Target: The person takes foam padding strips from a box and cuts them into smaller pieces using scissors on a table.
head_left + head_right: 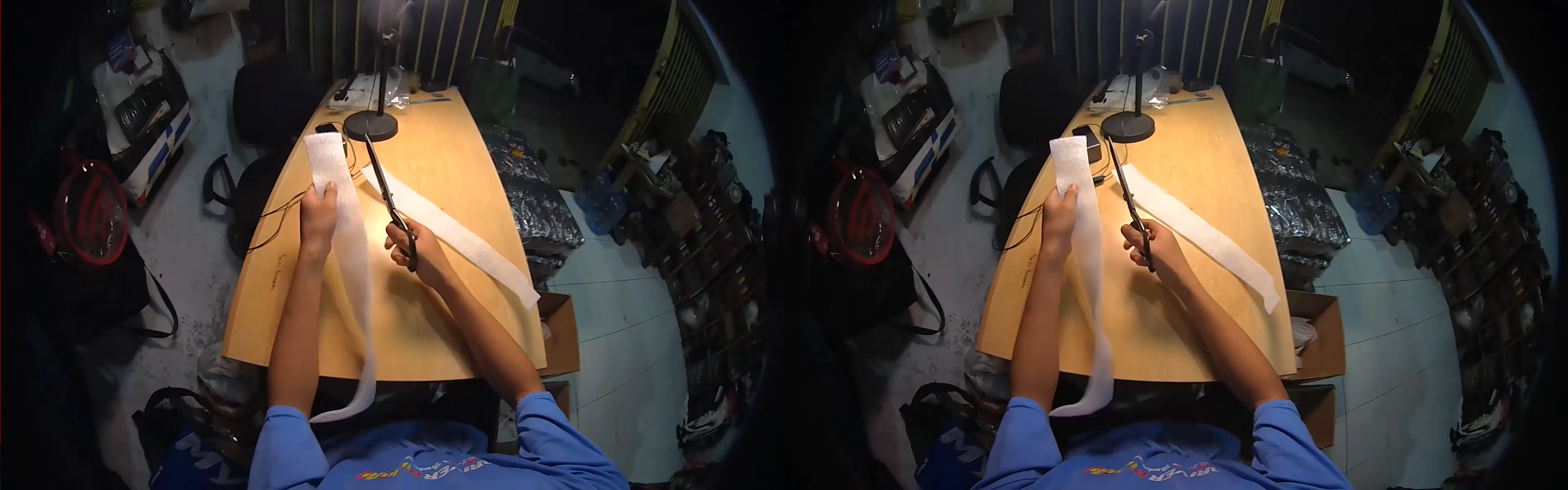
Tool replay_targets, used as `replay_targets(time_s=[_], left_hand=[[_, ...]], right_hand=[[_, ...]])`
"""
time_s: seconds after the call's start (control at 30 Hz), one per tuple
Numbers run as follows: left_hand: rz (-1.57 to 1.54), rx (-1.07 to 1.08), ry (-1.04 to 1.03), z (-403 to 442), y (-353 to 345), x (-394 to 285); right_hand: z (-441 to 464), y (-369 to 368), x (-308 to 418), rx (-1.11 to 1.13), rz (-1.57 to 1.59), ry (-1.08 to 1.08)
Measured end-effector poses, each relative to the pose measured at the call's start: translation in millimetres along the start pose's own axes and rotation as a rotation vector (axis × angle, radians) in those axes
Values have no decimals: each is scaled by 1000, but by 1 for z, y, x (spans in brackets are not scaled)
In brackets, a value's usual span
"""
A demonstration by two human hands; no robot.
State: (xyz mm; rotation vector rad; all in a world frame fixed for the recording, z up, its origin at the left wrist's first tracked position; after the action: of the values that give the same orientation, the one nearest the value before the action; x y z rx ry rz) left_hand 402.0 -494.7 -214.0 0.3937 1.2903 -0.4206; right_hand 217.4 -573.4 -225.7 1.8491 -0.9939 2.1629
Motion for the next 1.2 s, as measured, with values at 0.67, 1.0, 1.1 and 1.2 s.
replay_targets(time_s=[0.67,1.0,1.1,1.2], left_hand=[[6,591,380,-250,40,-21],[-228,399,443,-264,26,-14],[-308,442,432,-263,16,-7],[-399,462,458,-262,9,-11]], right_hand=[[22,5,34,-232,-50,349],[6,80,10,-542,-686,159],[-43,82,38,-516,-594,175],[-120,60,53,-287,-327,-9]])
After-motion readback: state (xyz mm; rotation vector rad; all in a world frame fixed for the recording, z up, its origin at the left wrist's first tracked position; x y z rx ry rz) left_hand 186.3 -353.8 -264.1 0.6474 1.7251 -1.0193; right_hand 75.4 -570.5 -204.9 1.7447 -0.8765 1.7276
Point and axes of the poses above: each hand's wrist, its own z-axis towards the middle knuckle, its own y-axis out of the back of the hand, x = y × z, the point moved 4 cm from there along z, towards the middle knuckle, and after that the axes turned 11 degrees about z, right-handed, at the moved point
